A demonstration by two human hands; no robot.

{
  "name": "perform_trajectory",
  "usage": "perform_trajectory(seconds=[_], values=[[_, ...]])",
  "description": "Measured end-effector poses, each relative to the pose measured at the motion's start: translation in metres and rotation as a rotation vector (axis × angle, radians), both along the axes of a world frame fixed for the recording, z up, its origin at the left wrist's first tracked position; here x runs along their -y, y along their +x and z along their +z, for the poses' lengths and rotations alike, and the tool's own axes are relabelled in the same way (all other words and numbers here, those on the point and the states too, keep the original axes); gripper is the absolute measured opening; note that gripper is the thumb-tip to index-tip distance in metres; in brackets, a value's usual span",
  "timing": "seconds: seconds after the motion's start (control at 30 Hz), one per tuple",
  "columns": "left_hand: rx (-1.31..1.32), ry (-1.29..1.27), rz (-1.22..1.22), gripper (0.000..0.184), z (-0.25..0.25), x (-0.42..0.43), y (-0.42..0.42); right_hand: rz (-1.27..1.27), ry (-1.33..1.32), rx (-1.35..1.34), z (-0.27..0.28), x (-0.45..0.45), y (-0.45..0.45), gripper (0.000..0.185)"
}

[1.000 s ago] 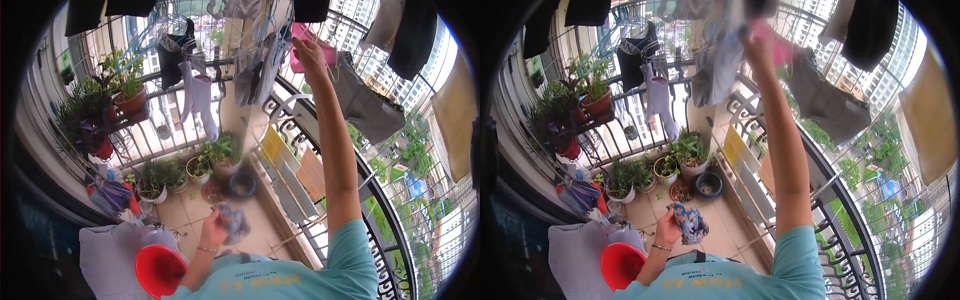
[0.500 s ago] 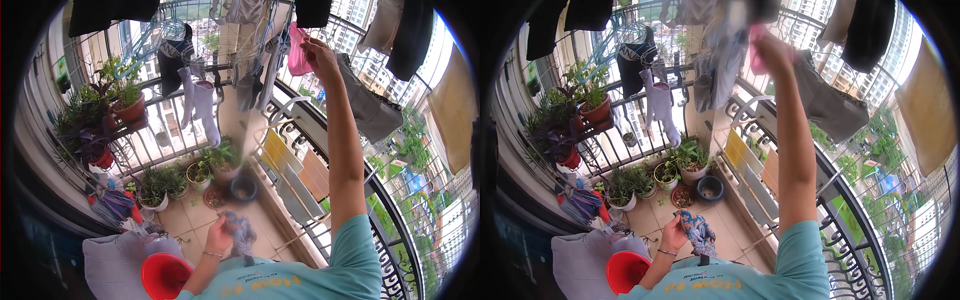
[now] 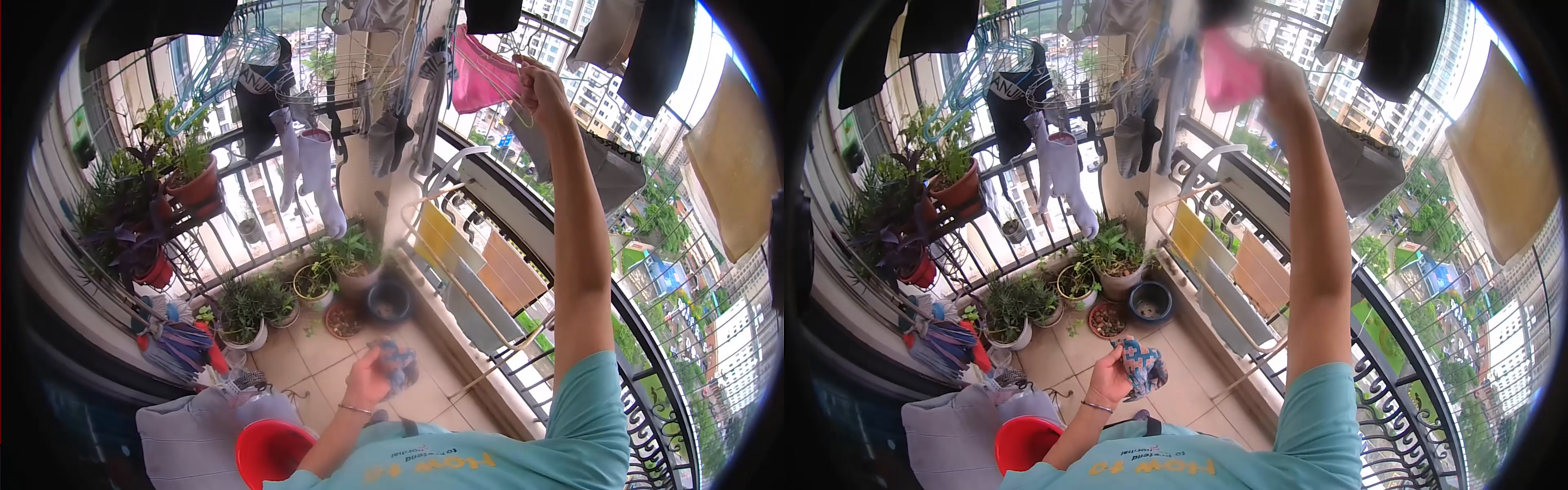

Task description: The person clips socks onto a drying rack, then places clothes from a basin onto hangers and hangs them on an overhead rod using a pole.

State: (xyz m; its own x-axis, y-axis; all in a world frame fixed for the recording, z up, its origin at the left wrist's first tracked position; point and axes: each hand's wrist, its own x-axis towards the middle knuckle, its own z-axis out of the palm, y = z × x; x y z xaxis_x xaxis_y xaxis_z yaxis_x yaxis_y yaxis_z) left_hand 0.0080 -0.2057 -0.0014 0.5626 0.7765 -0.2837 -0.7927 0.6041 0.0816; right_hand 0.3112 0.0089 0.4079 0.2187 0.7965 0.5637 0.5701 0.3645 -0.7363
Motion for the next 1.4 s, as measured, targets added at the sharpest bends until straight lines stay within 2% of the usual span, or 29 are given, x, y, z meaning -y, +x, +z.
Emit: perform_trajectory(seconds=[0.1, 0.17, 0.27, 0.33, 0.37, 0.5, 0.67, 0.83, 0.93, 1.03, 1.13, 1.17, 1.27, 1.3, 1.4], values=[[0.004, -0.005, 0.001, 0.022, 0.000, 0.001, -0.002, -0.232, -0.160, 0.378, 0.014, -0.003, -0.017, 0.028], [-0.003, 0.004, 0.003, 0.022, -0.002, 0.002, -0.006, -0.258, -0.189, 0.416, 0.014, -0.005, -0.021, 0.028], [-0.028, -0.003, 0.025, 0.023, -0.002, 0.005, -0.012, -0.135, -0.061, 0.087, 0.001, -0.027, -0.006, 0.029], [-0.038, 0.005, 0.026, 0.023, -0.010, 0.006, -0.017, -0.023, 0.020, -0.281, -0.007, -0.037, -0.005, 0.029], [-0.041, 0.010, 0.026, 0.023, -0.013, 0.005, -0.018, -0.112, 0.050, -0.059, -0.011, -0.055, 0.009, 0.029], [-0.013, 0.007, 0.052, 0.023, -0.016, 0.005, -0.021, -0.038, 0.147, -0.276, -0.018, -0.059, 0.005, 0.029], [-0.021, 0.018, 0.056, 0.023, -0.001, -0.001, -0.020, 0.096, 0.130, -0.485, -0.015, -0.011, -0.020, 0.028], [0.012, 0.070, 0.028, 0.024, 0.008, 0.003, -0.009, 0.005, 0.053, -0.329, -0.019, -0.005, -0.010, 0.028], [0.027, 0.115, 0.024, 0.025, 0.001, 0.008, -0.007, 0.077, 0.053, -0.431, -0.010, 0.017, -0.021, 0.029], [0.009, 0.091, 0.039, 0.024, 0.000, 0.019, -0.009, -0.104, 0.116, -0.351, -0.020, -0.021, 0.012, 0.029], [-0.068, 0.065, 0.078, 0.024, 0.002, 0.026, -0.013, -0.320, 0.240, 0.001, -0.027, -0.046, 0.031, 0.030], [-0.098, 0.057, 0.097, 0.024, 0.001, 0.029, -0.013, -0.484, 0.247, 0.139, -0.029, -0.053, 0.032, 0.030], [-0.053, 0.017, 0.106, 0.024, -0.008, 0.035, -0.018, -0.503, 0.164, 0.101, -0.026, -0.064, 0.029, 0.032], [-0.064, 0.022, 0.131, 0.024, -0.009, 0.037, -0.018, -0.418, 0.193, 0.038, -0.026, -0.062, 0.025, 0.032], [-0.084, 0.029, 0.179, 0.024, -0.009, 0.044, -0.017, -0.420, 0.230, 0.107, -0.026, -0.067, 0.015, 0.031]])
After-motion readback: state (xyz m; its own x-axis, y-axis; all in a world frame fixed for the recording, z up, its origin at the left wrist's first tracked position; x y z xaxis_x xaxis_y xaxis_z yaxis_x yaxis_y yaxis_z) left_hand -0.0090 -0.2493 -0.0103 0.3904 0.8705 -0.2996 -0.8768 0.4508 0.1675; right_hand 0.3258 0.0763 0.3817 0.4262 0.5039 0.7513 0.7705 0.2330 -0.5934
